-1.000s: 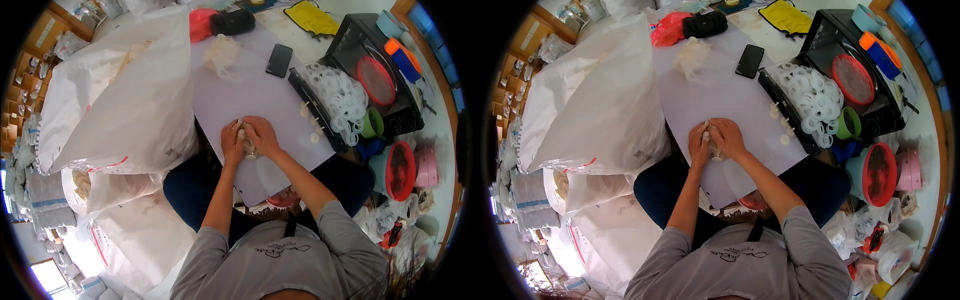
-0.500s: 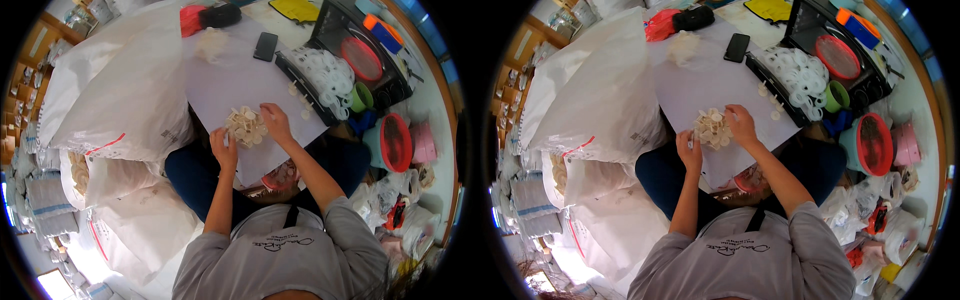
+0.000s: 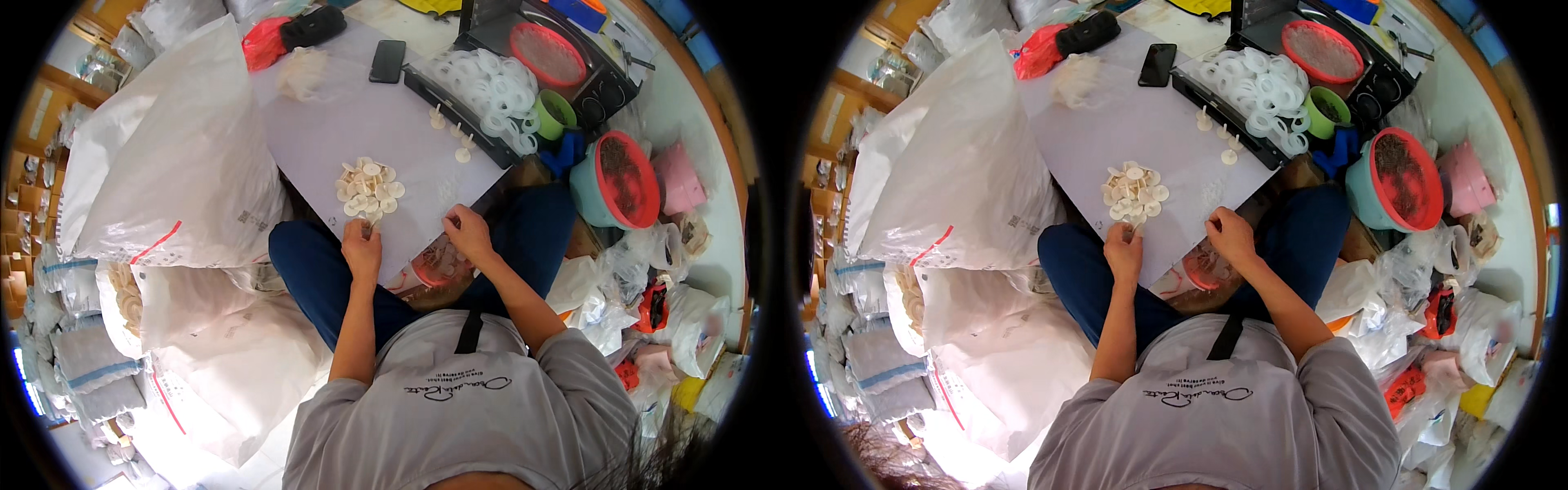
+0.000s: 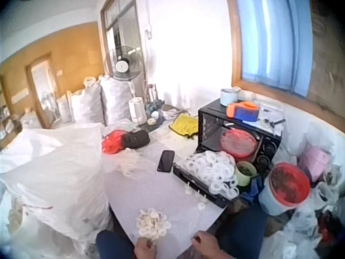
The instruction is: The person assembles small white plastic components by hand, inserting a stem into a round base and placing them on a board.
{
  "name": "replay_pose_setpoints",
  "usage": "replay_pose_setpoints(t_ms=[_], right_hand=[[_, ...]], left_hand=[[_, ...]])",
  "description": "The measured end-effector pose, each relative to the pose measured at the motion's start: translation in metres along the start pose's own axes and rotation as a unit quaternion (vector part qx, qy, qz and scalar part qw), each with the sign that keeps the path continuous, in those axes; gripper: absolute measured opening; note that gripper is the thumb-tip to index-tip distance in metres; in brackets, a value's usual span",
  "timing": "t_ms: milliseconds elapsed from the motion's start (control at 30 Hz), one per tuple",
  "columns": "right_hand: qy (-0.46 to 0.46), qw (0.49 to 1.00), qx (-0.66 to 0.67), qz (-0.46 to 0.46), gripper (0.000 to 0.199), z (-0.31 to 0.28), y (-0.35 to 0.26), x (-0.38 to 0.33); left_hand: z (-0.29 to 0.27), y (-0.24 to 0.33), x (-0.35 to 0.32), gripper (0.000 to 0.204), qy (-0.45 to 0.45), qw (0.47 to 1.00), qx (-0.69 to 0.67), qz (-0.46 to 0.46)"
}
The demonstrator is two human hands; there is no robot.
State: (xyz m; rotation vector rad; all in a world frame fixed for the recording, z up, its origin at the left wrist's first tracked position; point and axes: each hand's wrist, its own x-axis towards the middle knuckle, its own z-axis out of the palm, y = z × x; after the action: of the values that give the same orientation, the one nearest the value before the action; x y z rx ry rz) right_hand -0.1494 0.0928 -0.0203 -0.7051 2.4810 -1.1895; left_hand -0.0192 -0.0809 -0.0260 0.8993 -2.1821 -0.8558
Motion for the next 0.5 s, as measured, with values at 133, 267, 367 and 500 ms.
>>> replay_pose_setpoints(t_ms=[133, 267, 367, 500], right_hand=[[0.019, 0.998, -0.053, -0.016, 0.014, 0.008, 0.002, 0.003], [0.039, 0.992, -0.112, -0.042, 0.012, 0.013, 0.003, 0.005], [0.038, 0.99, -0.131, -0.044, 0.01, 0.015, 0.004, 0.005], [-0.003, 0.991, -0.126, -0.038, 0.01, 0.011, -0.007, 0.008]], left_hand=[[-0.008, -0.001, -0.011, 0.014, -0.081, 0.942, -0.205, -0.252], [-0.008, -0.011, -0.034, 0.014, -0.08, 0.819, -0.488, -0.292], [-0.012, 0.01, -0.038, 0.009, -0.102, 0.707, -0.603, -0.355], [-0.004, -0.013, -0.038, 0.013, -0.15, 0.627, -0.644, -0.411]])
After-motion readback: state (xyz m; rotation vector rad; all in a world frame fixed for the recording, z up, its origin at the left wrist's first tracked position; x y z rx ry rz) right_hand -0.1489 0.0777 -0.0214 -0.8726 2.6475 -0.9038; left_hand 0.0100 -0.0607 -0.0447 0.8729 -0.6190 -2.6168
